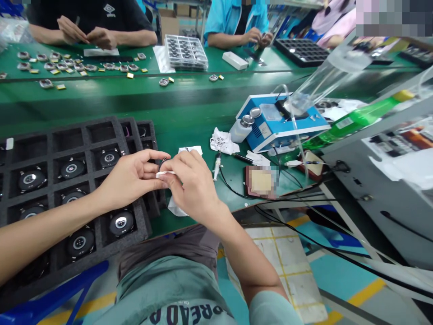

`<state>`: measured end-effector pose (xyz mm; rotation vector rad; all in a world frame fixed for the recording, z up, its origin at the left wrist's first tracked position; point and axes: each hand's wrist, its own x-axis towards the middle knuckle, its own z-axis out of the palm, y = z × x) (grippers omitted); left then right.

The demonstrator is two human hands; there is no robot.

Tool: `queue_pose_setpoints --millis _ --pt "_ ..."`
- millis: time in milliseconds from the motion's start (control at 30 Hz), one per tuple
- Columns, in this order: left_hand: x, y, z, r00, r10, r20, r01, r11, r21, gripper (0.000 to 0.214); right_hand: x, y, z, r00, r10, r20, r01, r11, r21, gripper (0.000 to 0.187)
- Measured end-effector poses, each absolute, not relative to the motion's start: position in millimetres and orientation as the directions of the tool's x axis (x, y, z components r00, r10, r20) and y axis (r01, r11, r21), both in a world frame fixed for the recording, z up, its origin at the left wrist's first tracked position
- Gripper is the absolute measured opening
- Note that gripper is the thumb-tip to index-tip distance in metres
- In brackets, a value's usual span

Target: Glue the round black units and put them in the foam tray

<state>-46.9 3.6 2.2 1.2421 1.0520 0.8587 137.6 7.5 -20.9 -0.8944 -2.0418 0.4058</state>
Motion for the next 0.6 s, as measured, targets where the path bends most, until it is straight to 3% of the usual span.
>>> queue_pose_setpoints --millis 300,600 --pt "-46.3 3.6 4.8 0.318 0.933 -0.167 -0.012 0.180 0.984 0.056 144.0 8.8 -20.0 -0.417 0.666 0.618 0.552 0.726 -0.410 0.012" --pt "-44.9 4.3 6.3 0.292 0.940 -0.175 -0.016 0.188 0.982 0.055 145.9 11.8 -24.9 -0.362 0.670 0.648 0.575 0.707 -0.411 0.010"
